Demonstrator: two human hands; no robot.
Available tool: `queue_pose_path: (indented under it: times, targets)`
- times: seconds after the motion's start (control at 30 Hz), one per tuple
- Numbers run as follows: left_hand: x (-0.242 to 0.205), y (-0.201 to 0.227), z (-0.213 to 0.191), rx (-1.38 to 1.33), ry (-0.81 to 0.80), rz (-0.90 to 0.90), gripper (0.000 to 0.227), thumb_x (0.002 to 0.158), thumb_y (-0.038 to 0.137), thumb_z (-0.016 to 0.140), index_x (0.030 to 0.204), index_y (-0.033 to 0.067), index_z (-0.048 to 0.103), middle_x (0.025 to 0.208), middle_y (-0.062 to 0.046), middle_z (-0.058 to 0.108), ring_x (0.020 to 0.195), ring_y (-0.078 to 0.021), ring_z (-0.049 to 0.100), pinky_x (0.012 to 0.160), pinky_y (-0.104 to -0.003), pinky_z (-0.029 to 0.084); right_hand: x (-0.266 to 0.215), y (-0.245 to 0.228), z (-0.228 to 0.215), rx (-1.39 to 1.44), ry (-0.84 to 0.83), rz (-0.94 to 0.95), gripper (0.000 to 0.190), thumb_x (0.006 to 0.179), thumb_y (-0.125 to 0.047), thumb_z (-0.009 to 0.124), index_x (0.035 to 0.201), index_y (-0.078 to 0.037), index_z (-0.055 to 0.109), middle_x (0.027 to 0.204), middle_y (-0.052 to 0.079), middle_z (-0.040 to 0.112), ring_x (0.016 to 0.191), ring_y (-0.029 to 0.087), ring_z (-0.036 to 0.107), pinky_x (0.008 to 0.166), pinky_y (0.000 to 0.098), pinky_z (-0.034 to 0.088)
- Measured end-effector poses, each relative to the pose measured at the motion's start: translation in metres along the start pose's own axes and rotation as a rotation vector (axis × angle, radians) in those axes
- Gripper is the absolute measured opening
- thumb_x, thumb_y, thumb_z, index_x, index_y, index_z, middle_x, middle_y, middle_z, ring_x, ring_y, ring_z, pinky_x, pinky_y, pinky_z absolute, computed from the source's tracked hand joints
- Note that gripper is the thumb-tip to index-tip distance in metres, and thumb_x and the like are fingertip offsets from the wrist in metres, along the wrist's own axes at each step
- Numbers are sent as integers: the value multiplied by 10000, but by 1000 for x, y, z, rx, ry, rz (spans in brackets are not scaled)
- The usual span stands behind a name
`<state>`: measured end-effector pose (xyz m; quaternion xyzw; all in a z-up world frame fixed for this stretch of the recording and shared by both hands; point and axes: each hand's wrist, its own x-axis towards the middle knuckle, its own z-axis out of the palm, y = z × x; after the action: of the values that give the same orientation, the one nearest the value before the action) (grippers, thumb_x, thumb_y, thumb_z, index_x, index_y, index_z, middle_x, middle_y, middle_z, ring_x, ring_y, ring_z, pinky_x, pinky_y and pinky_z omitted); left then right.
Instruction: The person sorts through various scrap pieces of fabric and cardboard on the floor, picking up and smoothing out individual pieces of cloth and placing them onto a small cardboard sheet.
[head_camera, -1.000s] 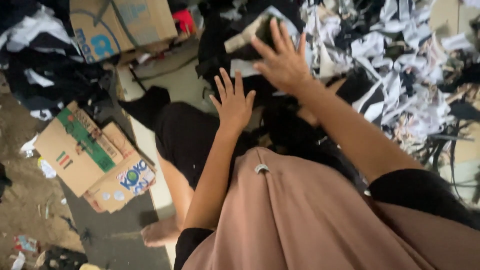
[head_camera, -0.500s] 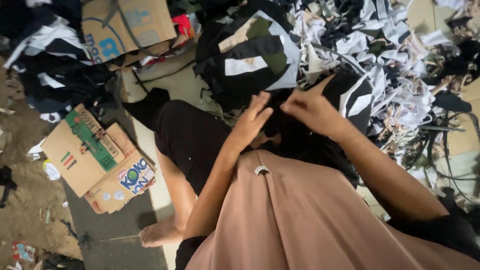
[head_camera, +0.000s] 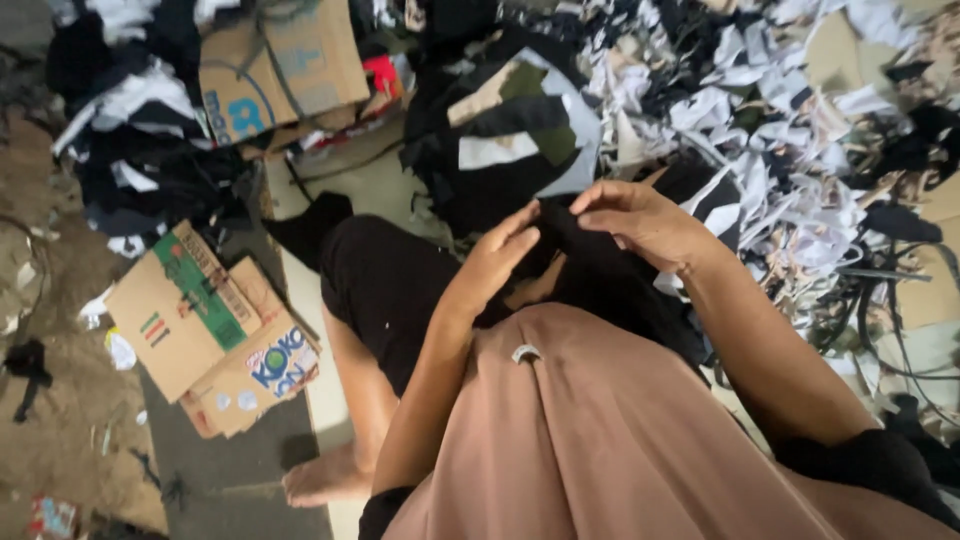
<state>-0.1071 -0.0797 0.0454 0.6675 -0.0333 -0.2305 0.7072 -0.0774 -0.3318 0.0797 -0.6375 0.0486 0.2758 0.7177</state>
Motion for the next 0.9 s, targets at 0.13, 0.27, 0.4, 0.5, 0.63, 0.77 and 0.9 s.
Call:
queue_pose_path:
  times: [0.13, 0.27, 0.4, 0.5, 0.63, 0.77, 0.9]
  targets:
    - [9, 19, 6, -67, -11, 41, 533, 1030, 214, 634, 1509, 40, 479, 1490, -218, 533, 1422, -309, 468, 1203, -462, 358, -15, -40, 21, 202, 1, -42, 192, 921, 40, 680, 1105, -14, 665, 972, 111, 742, 686, 149, 748, 467, 198, 574]
    - [13, 13, -2, -31, 15, 38, 500, 1041, 287, 620, 1495, 104, 519, 1446, -192, 587, 1402, -311, 499, 1188, -472, 380, -11, -22, 26, -450, -193, 199, 236, 941, -118, 652, 1138, -30, 750, 1004, 162, 761, 898, 261, 750, 776, 376, 622]
    - [-12, 38, -12, -40, 140, -135, 508, 1021, 359, 596, 1475, 136, 547, 1406, -131, 644, 1394, -328, 519, 1163, -543, 368, 36, 83, 22, -1567, 307, -74, 311, 953, -581, 626, 1102, -316, 693, 879, -41, 704, 820, 243, 751, 694, 393, 596]
    - [-18, 12, -20, -150, 259, -212, 510, 1017, 324, 588, 1471, 96, 542, 1367, -171, 660, 1400, -376, 505, 1165, -597, 316, 50, 80, 45, -1790, 273, -123, 643, 820, -785, 616, 1091, -207, 693, 1029, 18, 648, 1029, 244, 595, 844, 440, 439]
    - [-21, -4, -33, -176, 336, -273, 509, 1008, 274, 584, 1473, 75, 524, 1396, -191, 635, 1414, -402, 481, 1158, -614, 306, 73, 105, 51, -1802, 80, -110, 268, 906, -481, 675, 1015, -247, 747, 1051, -3, 620, 1074, 250, 534, 840, 428, 365]
    - [-25, -26, -39, -182, 373, -255, 484, 1025, 254, 555, 1475, 78, 522, 1409, -197, 625, 1422, -398, 473, 1139, -588, 319, 67, 60, 79, -1747, -6, 227, 622, 1018, -646, 364, 1158, -187, 759, 1165, 49, 725, 1201, 267, 609, 996, 458, 344]
    - [-20, -21, -36, -224, 359, -220, 506, 1014, 269, 564, 1482, 83, 513, 1415, -213, 614, 1413, -418, 475, 1123, -573, 343, 102, 133, 70, -1862, -51, 86, 393, 963, -504, 547, 1031, -198, 783, 962, 20, 772, 992, 303, 707, 907, 508, 385]
